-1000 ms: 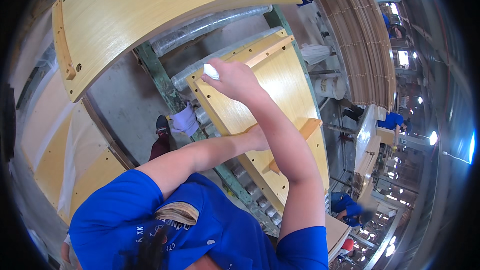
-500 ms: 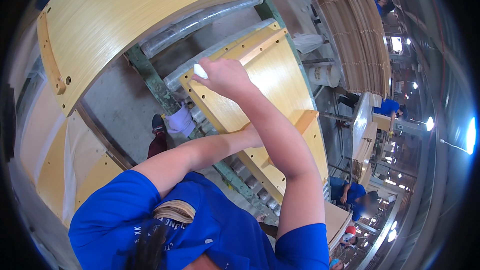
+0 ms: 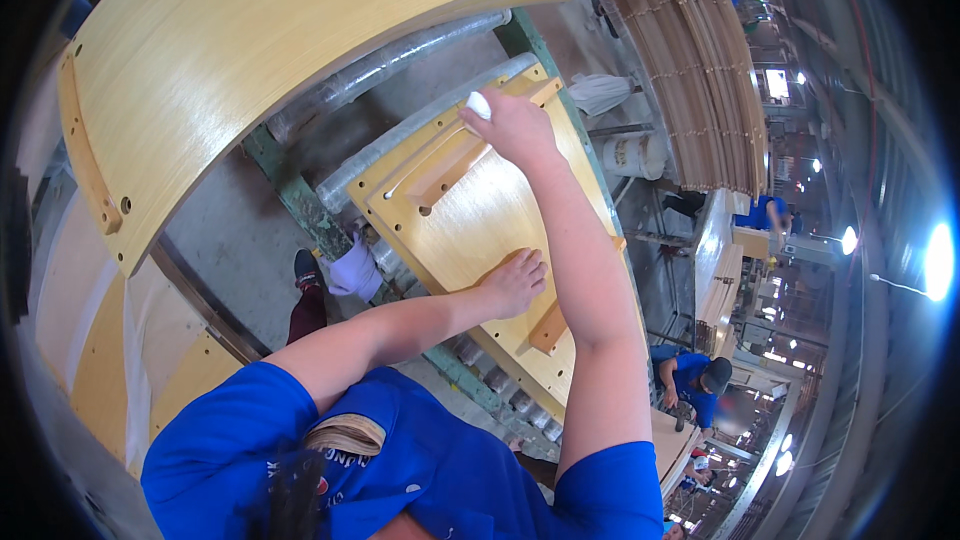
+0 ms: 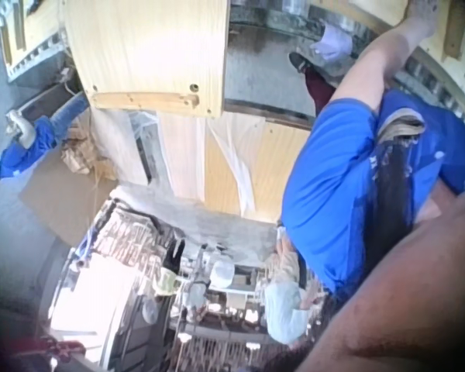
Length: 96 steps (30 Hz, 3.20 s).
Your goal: The person sands the surface of large wooden panels using a white sanding block. They move the block back and forth across the wood, handling the panels one at a time on a roller conveyor. The person also removes protective plastic film from the wood and places it on the conveyor.
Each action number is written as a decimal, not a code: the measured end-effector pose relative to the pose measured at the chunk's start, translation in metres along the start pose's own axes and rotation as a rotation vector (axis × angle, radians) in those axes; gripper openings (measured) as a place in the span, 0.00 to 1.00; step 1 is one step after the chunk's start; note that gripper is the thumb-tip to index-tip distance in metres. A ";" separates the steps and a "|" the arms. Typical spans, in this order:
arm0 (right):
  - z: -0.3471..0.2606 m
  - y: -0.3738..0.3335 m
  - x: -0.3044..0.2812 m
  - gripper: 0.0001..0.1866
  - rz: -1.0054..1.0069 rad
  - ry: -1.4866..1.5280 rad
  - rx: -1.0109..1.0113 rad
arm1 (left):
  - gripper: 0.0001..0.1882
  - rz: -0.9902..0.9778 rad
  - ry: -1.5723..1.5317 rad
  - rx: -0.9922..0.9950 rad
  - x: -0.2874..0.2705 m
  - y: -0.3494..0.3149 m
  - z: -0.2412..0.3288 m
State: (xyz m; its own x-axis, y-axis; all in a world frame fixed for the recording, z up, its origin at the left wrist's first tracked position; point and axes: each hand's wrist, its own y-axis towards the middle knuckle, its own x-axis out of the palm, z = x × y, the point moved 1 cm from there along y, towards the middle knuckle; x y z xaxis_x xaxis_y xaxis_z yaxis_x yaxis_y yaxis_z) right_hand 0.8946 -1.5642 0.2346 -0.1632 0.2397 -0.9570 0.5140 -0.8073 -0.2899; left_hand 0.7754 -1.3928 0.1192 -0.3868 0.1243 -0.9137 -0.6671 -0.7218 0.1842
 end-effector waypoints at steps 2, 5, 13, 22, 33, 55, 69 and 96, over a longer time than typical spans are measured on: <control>0.008 0.008 -0.003 0.25 0.002 -0.010 0.059 | 0.22 0.017 -0.004 0.000 -0.001 0.000 -0.001; 0.015 0.018 -0.004 0.24 0.004 -0.016 0.024 | 0.22 0.036 -0.028 -0.002 -0.001 0.000 -0.003; 0.014 0.025 0.001 0.21 -0.017 -0.034 0.016 | 0.22 0.002 -0.061 0.016 -0.006 0.000 -0.007; 0.048 0.048 -0.005 0.24 0.023 -0.022 0.094 | 0.21 -0.007 -0.147 0.026 -0.007 0.002 -0.010; 0.101 0.095 -0.018 0.25 0.112 -0.111 0.320 | 0.20 -0.002 -0.236 0.059 -0.006 0.001 -0.013; 0.108 0.102 -0.019 0.25 0.131 -0.140 0.374 | 0.18 0.106 -0.231 0.044 -0.005 -0.002 -0.010; -0.041 -0.009 -0.010 0.20 -0.401 0.261 -0.186 | 0.18 0.051 -0.205 0.059 -0.007 0.000 -0.014; 0.094 0.101 -0.051 0.23 -0.062 -0.326 0.173 | 0.17 0.020 -0.359 0.066 -0.011 0.000 -0.018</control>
State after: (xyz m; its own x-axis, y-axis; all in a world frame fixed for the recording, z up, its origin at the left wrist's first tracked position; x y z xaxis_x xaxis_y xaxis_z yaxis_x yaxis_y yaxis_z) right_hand 0.8756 -1.7087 0.2548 -0.4632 0.1292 -0.8768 0.3492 -0.8827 -0.3145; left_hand 0.7913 -1.4064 0.1232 -0.5913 0.3499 -0.7266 -0.6922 -0.6824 0.2347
